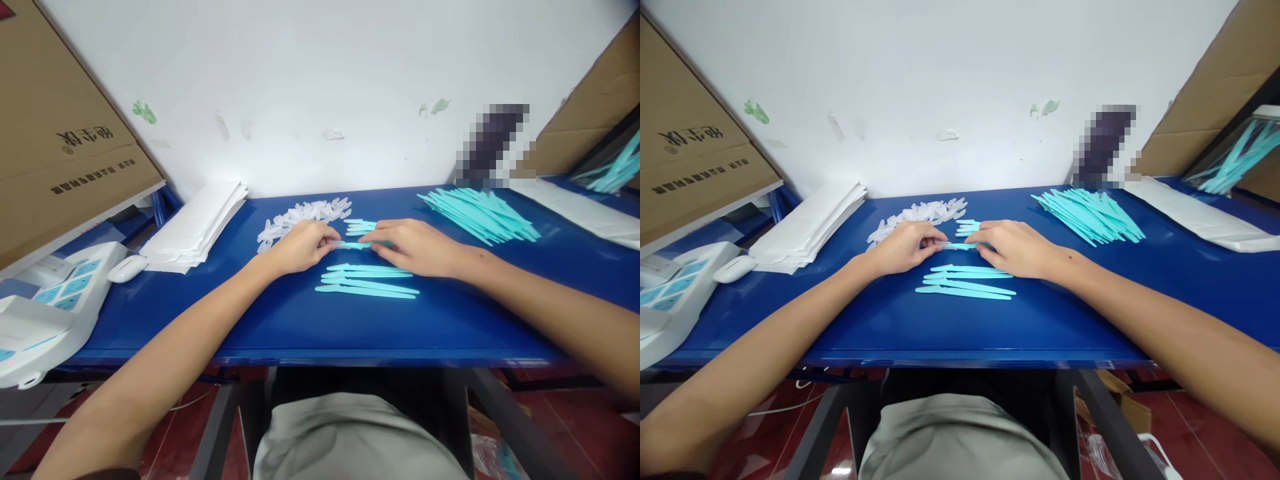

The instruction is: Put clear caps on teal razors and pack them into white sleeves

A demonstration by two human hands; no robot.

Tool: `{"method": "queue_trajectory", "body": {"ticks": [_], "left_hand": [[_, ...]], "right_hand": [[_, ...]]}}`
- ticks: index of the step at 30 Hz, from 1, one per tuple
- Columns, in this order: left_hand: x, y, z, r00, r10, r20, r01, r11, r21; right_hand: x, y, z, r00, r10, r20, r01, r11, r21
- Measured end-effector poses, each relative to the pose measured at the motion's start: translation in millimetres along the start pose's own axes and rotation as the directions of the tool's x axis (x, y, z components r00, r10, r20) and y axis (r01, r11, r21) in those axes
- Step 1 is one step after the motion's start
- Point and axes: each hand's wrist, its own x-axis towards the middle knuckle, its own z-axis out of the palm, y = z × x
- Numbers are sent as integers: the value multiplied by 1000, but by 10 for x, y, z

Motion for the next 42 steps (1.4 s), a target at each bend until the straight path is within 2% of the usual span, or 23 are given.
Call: {"method": "queue_trajectory", "body": {"ticks": [7, 13, 18, 21, 26, 29, 32, 36, 42], "left_hand": [[-5, 16, 38, 999, -3, -37, 1, 999, -35], [-3, 53, 22, 1000, 24, -8, -24, 999, -29], [6, 45, -2, 998, -68, 3, 68, 989, -134], [11, 26, -19, 993, -114, 36, 117, 987, -112], [15, 33, 22, 995, -95, -14, 94, 992, -82], [20, 49, 88, 994, -99, -45, 93, 987, -133], [37, 57, 137, 987, -151, -58, 133, 963, -235], [76, 63, 132, 979, -198, -50, 171, 929, -329], [98, 79, 114, 984, -175, -42, 151, 932, -328]], "right_hand": [[8, -11, 6, 1000, 5, 8, -4, 1000, -6], [11, 11, 33, 999, 31, -15, -32, 999, -39], [1, -6, 36, 999, 22, -31, -22, 1000, 10], [1, -32, 35, 999, 23, -33, -21, 998, 54], [13, -11, 69, 999, 22, -40, -19, 997, 72], [21, 13, 83, 999, 19, -44, -16, 997, 71], [29, 7, 75, 999, 7, -35, -4, 997, 81], [37, -7, 64, 1000, 11, -20, -9, 997, 81], [37, 38, 85, 1000, 7, -14, -6, 997, 80]]}}
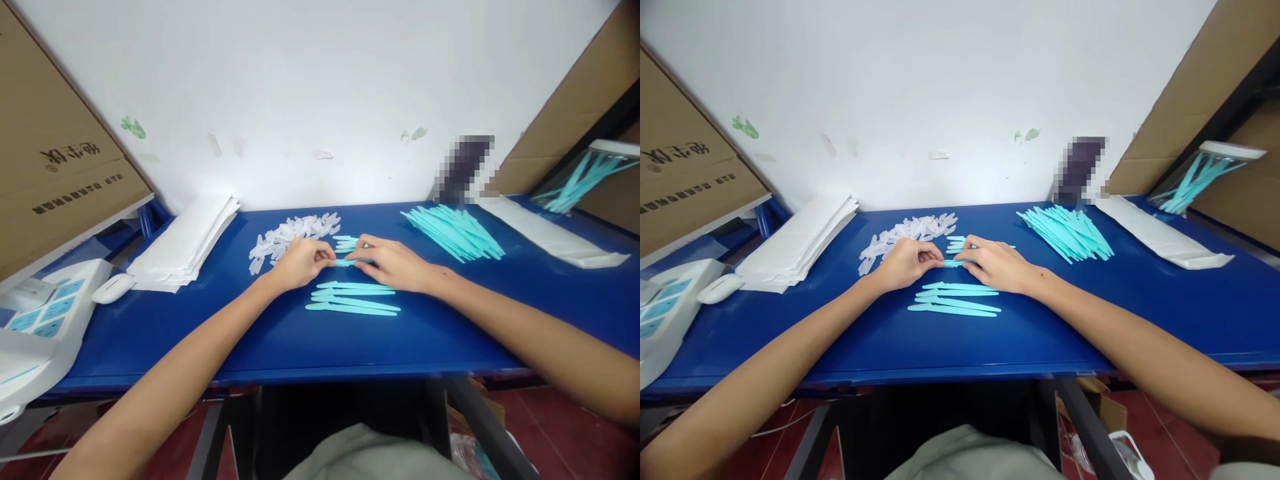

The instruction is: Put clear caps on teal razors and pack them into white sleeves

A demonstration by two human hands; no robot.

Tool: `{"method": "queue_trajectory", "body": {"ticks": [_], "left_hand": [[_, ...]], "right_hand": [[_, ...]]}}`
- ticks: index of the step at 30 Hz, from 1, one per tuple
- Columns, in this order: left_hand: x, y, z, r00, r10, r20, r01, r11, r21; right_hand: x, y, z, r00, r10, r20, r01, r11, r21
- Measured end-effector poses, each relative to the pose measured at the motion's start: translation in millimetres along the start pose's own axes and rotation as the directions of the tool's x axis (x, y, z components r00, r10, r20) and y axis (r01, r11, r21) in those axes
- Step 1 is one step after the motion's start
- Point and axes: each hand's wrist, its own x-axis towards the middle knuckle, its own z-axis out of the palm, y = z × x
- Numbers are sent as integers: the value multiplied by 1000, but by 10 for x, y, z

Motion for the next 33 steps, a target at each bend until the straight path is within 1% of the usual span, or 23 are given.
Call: {"method": "queue_trajectory", "body": {"ticks": [4, 7, 12, 15, 17, 19, 24, 26, 29, 33], "left_hand": [[-51, -1, 22, 998, 55, -14, -53, 990, 129], [-87, 17, 17, 997, 76, 24, -79, 972, 219], [-97, 54, 13, 994, 84, 65, -99, 958, 269], [-89, 49, 40, 992, 110, 54, -121, 951, 284], [-84, 34, 64, 993, 119, 20, -120, 956, 268], [-76, 16, 83, 995, 101, -16, -95, 971, 221], [-38, -26, 100, 998, 4, -68, -5, 1000, -13], [-26, -34, 104, 996, -46, -82, 41, 997, -64], [-21, -34, 117, 993, -88, -82, 82, 994, -73], [-16, -23, 128, 993, -84, -81, 82, 996, -29]], "right_hand": [[8, -20, -5, 1000, 6, 1, -6, 1000, 3], [21, -30, -19, 1000, 8, 22, -9, 1000, 21], [37, 29, -43, 999, -23, 29, 21, 996, 81], [46, 51, -51, 999, -19, 36, 16, 995, 93], [55, 52, -51, 999, -17, 32, 14, 995, 100], [66, 50, -46, 999, -24, 23, 21, 995, 102], [82, 53, -27, 999, -36, 0, 36, 992, 119], [82, 55, -17, 1000, -24, -7, 25, 991, 129], [79, 49, -1, 1000, -21, -19, 23, 993, 114], [66, 6, 22, 999, -4, -44, 7, 998, 57]]}}
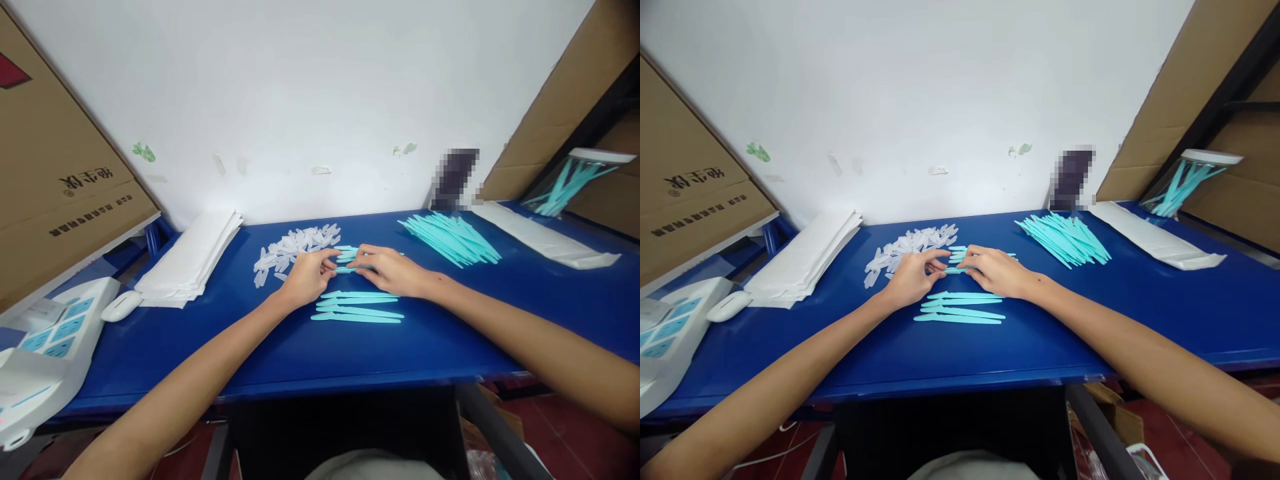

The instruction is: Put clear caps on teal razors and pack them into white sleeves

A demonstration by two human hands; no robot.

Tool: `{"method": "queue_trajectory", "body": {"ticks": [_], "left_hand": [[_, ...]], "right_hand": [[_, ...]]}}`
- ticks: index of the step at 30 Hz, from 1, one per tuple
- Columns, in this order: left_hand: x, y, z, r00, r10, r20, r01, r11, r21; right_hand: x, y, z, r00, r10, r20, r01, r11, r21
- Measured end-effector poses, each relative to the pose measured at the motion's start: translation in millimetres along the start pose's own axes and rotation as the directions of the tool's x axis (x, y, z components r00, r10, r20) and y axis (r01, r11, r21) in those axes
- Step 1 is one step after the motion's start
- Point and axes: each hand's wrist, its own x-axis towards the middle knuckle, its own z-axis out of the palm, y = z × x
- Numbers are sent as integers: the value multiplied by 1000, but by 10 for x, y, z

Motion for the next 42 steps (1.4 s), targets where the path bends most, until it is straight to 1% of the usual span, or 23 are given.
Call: {"method": "queue_trajectory", "body": {"ticks": [3, 7, 9, 12, 14, 17, 19, 22, 24, 26, 30, 32, 33, 35, 37, 39, 40, 41, 42], "left_hand": [[4, -10, -5, 999, 23, 23, -23, 999, 29], [-10, -48, -5, 988, 147, 45, -151, 982, 117], [-23, -58, -4, 979, 201, 44, -205, 964, 167], [-39, -37, -26, 953, 295, 73, -303, 909, 286], [-49, -4, -63, 939, 335, 79, -338, 852, 400], [-61, 40, -136, 950, 309, 43, -280, 785, 552], [-67, 48, -183, 957, 283, 68, -264, 750, 606], [-75, 34, -229, 946, 280, 165, -321, 725, 610], [-80, 22, -241, 934, 292, 205, -355, 719, 597], [-79, 16, -235, 926, 303, 226, -378, 706, 599], [-45, 37, -190, 916, 312, 251, -400, 679, 616], [-19, 65, -185, 925, 297, 238, -380, 713, 589], [-11, 80, -199, 938, 278, 208, -348, 746, 568], [-9, 101, -274, 970, 217, 106, -240, 814, 529], [-32, 87, -413, 990, 143, -15, -114, 848, 518], [-66, 26, -590, 991, 94, -100, -23, 834, 552], [-82, -18, -680, 989, 80, -121, 5, 814, 581], [-94, -67, -762, 990, 69, -123, 21, 790, 612], [-103, -114, -832, 993, 59, -102, 20, 771, 636]], "right_hand": [[-11, -47, 12, 1000, 29, -9, -29, 999, -45], [-18, -61, 26, 997, 64, -43, -68, 992, -102], [-25, -39, 29, 996, 72, -52, -77, 992, -101], [-40, -2, 12, 994, 51, -92, -56, 997, -60], [-48, 8, -15, 990, 36, -134, -40, 999, -31], [-54, -10, -58, 985, 25, -173, -27, 1000, -11], [-57, -33, -74, 983, 12, -183, -13, 1000, -6], [-67, -60, -77, 984, -6, -176, 2, 1000, -22], [-77, -59, -76, 985, -18, -173, 11, 999, -38], [-84, -40, -78, 985, -44, -166, 39, 999, -32], [-73, 39, -89, 983, -107, -152, 113, 993, 36], [-57, 74, -92, 981, -90, -170, 100, 994, 51], [-48, 85, -92, 983, -70, -172, 77, 996, 35], [-33, 96, -90, 989, -23, -145, 17, 999, -45], [-23, 102, -85, 996, 25, -91, -39, 987, -153], [-17, 116, -79, 998, 57, -42, -65, 969, -237], [-15, 126, -77, 998, 64, -27, -68, 962, -264], [-12, 137, -76, 998, 64, -18, -66, 957, -284], [-10, 147, -78, 998, 60, -17, -62, 953, -296]]}}
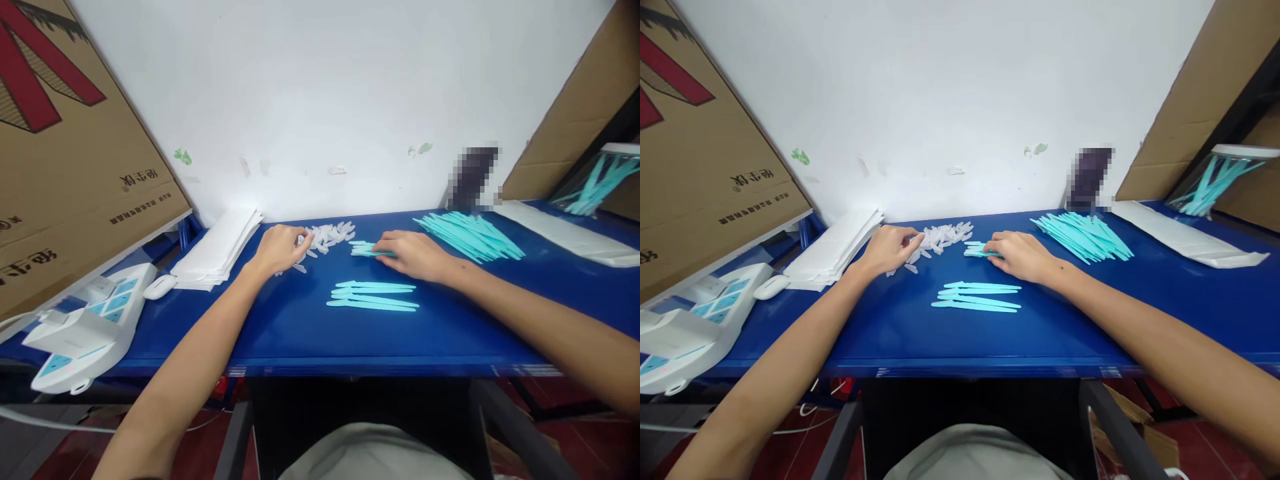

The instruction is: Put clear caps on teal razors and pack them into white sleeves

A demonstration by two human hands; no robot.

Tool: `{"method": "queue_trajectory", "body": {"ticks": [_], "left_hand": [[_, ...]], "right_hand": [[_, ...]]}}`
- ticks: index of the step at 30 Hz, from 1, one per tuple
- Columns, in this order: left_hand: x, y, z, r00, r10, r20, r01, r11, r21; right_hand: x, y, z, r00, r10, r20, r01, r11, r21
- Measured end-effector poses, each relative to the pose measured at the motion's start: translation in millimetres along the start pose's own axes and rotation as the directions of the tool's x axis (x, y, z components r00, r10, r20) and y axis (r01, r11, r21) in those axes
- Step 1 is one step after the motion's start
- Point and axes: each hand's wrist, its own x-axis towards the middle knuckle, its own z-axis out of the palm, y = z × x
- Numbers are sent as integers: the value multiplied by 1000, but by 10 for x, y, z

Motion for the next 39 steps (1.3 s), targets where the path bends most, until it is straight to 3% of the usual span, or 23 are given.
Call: {"method": "queue_trajectory", "body": {"ticks": [3, 6, 11, 15, 20, 26, 32, 39], "left_hand": [[4, -147, -26, 988, 56, 143, -57, 998, 3], [15, -149, -12, 962, 102, 253, -99, 995, -25], [13, -81, 14, 937, 110, 332, -133, 990, 47], [8, -67, -12, 925, 141, 353, -169, 984, 51], [-36, -62, -189, 841, 208, 500, -156, 977, -143], [-71, -171, -286, 768, 256, 587, -97, 952, -289], [-2, -176, -111, 845, 201, 496, -40, 948, -315], [-1, 5, 109, 911, 263, 318, -167, 939, -300]], "right_hand": [[0, 5, -22, 999, -8, -35, 8, 1000, 4], [-25, -57, -81, 998, -10, -55, 14, 997, 72], [-92, -246, -188, 1000, 1, 18, -5, 975, 221], [-124, -327, -233, 995, -97, 35, 78, 929, 362], [-123, -309, -214, 975, -221, 2, 203, 902, 380], [-98, -297, -185, 967, -233, 104, 174, 899, 402], [-83, -316, -203, 975, -192, 112, 129, 898, 421], [-94, -260, -225, 970, -184, 160, 92, 885, 457]]}}
